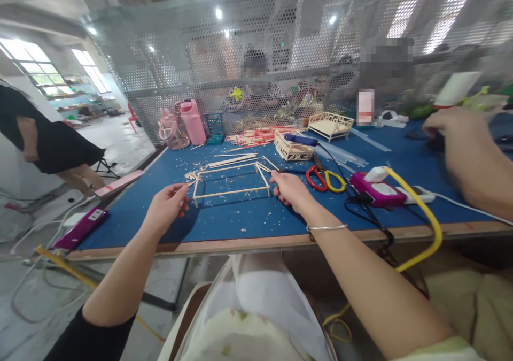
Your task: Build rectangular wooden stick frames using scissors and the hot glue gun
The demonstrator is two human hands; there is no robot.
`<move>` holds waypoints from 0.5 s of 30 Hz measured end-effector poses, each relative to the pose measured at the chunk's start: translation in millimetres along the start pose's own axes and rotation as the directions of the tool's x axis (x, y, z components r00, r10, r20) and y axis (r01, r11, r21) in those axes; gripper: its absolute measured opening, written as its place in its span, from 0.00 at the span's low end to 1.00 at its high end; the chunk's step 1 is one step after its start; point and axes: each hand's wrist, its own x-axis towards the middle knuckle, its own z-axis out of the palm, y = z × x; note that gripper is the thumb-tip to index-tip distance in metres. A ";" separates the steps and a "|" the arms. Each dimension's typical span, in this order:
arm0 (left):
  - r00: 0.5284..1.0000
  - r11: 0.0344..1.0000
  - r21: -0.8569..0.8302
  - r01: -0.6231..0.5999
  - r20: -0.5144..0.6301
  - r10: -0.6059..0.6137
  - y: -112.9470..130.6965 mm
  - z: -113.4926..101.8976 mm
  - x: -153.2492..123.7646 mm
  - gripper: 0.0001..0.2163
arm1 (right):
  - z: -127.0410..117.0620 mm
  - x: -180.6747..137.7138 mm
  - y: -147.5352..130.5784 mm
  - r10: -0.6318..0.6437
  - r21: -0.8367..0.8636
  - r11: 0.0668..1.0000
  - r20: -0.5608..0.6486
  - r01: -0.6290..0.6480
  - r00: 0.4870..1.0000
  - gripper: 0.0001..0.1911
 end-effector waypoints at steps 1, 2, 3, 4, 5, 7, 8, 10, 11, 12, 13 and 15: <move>1.000 1.000 -0.007 0.000 0.001 0.000 -0.9 1.7 -0.4 0.15 | 0.4 -0.3 0.1 0.001 -0.002 1.000 -0.004 -0.001 1.000 0.20; 1.000 1.000 -0.016 -0.001 0.002 0.001 -2.3 3.3 -0.9 0.15 | 1.0 -1.0 0.7 -0.004 -0.006 1.000 -0.012 0.004 1.000 0.20; 1.000 1.000 -0.028 -0.005 0.001 0.005 -3.9 4.8 -1.5 0.15 | 1.5 -1.9 1.6 -0.015 -0.013 1.000 -0.021 0.014 1.000 0.20; 1.000 0.999 -0.041 -0.009 0.000 0.009 -5.6 6.0 -2.1 0.15 | 2.1 -2.9 2.8 -0.028 -0.020 0.999 -0.031 0.027 0.999 0.20; 1.000 0.998 -0.054 -0.014 -0.002 0.014 -7.0 6.9 -2.7 0.15 | 2.4 -3.8 3.9 -0.042 -0.028 0.999 -0.038 0.041 0.998 0.20; 1.000 0.997 -0.076 -0.013 -0.001 0.013 -8.4 7.9 -3.7 0.17 | 2.6 -5.4 5.8 -0.071 -0.042 0.997 -0.045 0.069 0.996 0.19; 1.000 0.996 -0.083 -0.007 0.005 0.008 -8.3 8.1 -3.9 0.18 | 2.4 -6.0 6.3 -0.084 -0.048 0.995 -0.044 0.082 0.995 0.19; 1.000 0.996 -0.091 0.014 0.024 -0.012 -6.8 8.2 -3.8 0.20 | 1.7 -7.0 6.7 -0.105 -0.056 0.993 -0.039 0.103 0.994 0.19; 0.999 0.995 -0.094 0.026 0.035 -0.023 -5.8 8.2 -3.6 0.21 | 1.3 -7.4 6.5 -0.110 -0.056 0.993 -0.036 0.108 0.993 0.19; 0.998 0.995 -0.097 0.037 0.045 -0.033 -4.7 8.3 -3.2 0.22 | 1.0 -7.6 6.3 -0.111 -0.053 0.993 -0.032 0.110 0.993 0.19; 0.998 0.994 -0.100 0.048 0.052 -0.043 -3.7 8.4 -2.8 0.23 | 0.8 -7.7 5.9 -0.108 -0.048 0.993 -0.028 0.106 0.994 0.19; 0.996 0.992 -0.110 0.068 0.061 -0.062 -1.9 8.6 -1.7 0.23 | 0.8 -7.6 5.0 -0.092 -0.038 0.995 -0.024 0.091 0.995 0.19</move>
